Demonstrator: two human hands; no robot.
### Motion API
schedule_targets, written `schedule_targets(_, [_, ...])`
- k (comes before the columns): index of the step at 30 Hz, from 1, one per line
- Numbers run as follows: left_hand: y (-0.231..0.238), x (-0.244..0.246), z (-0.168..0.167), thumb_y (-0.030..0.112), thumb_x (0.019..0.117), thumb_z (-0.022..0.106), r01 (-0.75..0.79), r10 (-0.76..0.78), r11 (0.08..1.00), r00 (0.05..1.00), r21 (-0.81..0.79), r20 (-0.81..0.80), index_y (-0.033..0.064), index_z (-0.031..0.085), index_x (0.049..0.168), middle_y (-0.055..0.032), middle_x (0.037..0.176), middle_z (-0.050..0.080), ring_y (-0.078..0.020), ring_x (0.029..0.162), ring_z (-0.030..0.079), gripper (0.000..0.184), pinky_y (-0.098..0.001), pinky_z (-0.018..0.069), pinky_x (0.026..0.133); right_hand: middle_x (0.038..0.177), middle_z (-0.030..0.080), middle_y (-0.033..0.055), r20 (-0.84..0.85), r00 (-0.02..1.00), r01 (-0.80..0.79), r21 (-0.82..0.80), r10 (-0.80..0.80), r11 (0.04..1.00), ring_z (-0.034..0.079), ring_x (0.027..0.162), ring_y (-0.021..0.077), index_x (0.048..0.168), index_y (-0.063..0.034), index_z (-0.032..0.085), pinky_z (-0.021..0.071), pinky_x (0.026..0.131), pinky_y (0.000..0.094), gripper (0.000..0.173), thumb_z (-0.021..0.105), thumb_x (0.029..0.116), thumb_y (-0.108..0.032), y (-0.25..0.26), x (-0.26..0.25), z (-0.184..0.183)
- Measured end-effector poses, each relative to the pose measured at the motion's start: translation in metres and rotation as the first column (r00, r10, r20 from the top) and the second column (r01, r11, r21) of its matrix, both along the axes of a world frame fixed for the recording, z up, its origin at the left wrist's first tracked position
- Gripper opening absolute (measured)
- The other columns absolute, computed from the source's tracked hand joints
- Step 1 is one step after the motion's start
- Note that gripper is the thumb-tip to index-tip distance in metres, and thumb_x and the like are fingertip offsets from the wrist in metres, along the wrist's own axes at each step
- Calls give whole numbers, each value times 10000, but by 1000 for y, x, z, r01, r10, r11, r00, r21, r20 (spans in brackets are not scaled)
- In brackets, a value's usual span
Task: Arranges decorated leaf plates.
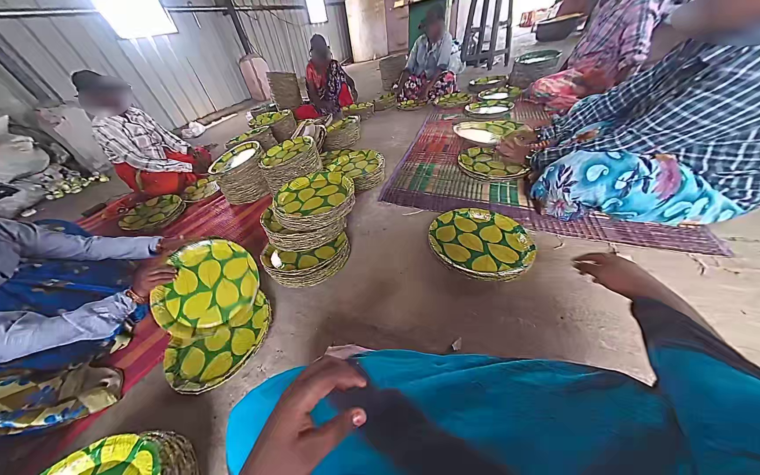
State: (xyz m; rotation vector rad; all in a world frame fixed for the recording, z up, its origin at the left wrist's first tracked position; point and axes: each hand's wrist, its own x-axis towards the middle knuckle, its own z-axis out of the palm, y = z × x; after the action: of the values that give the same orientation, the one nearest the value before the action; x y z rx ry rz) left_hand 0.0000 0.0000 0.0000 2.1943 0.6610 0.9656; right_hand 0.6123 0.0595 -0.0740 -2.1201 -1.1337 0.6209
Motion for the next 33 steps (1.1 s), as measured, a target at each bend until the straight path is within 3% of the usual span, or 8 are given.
schedule_targets(2, [16, 32, 16, 437, 981, 666, -2, -60, 990, 900, -142, -432, 158, 654, 1365, -55, 1346, 652, -187, 1273, 596, 475, -441, 488, 1088, 1320, 643, 263, 98, 973, -201, -86, 210, 976, 612, 1223, 431, 1335, -33, 652, 429, 1058, 645, 365, 541, 1080, -269, 50, -39, 17])
schedule_targets(5, [50, 94, 16, 517, 1015, 594, -25, -220, 962, 520, -272, -825, 176, 484, 1541, -101, 1569, 476, -309, 1461, 429, 636, -568, 337, 1189, 1364, 636, 240, 245, 885, -300, -354, 397, 886, 572, 1301, 452, 1401, -101, 625, 398, 1063, 711, 434, 582, 1045, -345, 99, -77, 3])
schedule_targets(10, [60, 150, -71, 596, 1005, 562, -80, -327, 906, 493, -417, -806, 160, 389, 1597, -153, 1587, 452, -369, 1447, 450, 755, -621, 365, 1167, 1478, 526, 288, 355, 831, -219, -499, 429, 838, 488, 1370, 511, 1547, -78, 445, 342, 1101, 748, 709, 709, 942, -339, 119, -118, -60])
schedule_targets(15, [28, 169, -66, 541, 1075, 436, 12, -600, 796, 144, -605, -787, 54, 240, 1636, -279, 1597, 385, -490, 1384, 489, 768, -698, 393, 1085, 1549, 416, 310, 450, 723, -224, -566, 525, 793, 416, 1421, 499, 1588, -18, 346, 344, 1123, 687, 848, 759, 906, -306, 126, -130, -87])
schedule_targets(19, [47, 160, -42, 467, 1108, 401, 78, -698, 698, 296, -712, -652, -55, 544, 1405, -332, 1340, 596, -473, 1313, 541, 617, -688, 362, 1078, 1498, 464, 331, 466, 707, -208, -582, 532, 786, 445, 1384, 521, 1565, -15, 394, 328, 1106, 712, 739, 712, 932, -225, 126, -143, -88])
schedule_targets(22, [67, 135, -26, 515, 1065, 499, 81, -576, 783, 468, -617, -670, 69, 583, 1435, -221, 1336, 652, -388, 1272, 609, 585, -649, 416, 1097, 1442, 528, 315, 438, 685, -228, -631, 583, 742, 505, 1344, 496, 1541, -8, 421, 379, 1081, 690, 609, 615, 981, -145, 116, -158, -78])
schedule_targets(28, [136, 119, 32, 589, 1033, 511, -202, -98, 936, 636, -287, -766, 161, 465, 1545, -156, 1468, 578, -342, 1353, 560, 668, -618, 417, 1125, 1329, 662, 181, 423, 652, -272, -645, 630, 714, 629, 1229, 400, 1350, -95, 635, 486, 987, 650, 352, 530, 1037, -215, 105, -182, -70])
schedule_targets(33, [184, 110, -61, 497, 930, 735, -437, 361, 731, 899, -524, -247, 42, 109, 1649, -277, 1659, 247, -396, 1515, 328, 1056, -539, 316, 1225, 1445, 600, 143, 316, 423, -730, -437, 849, 526, 534, 1359, 392, 1455, -216, 610, 418, 1099, 631, 485, 494, 1024, -24, 92, -217, -53])
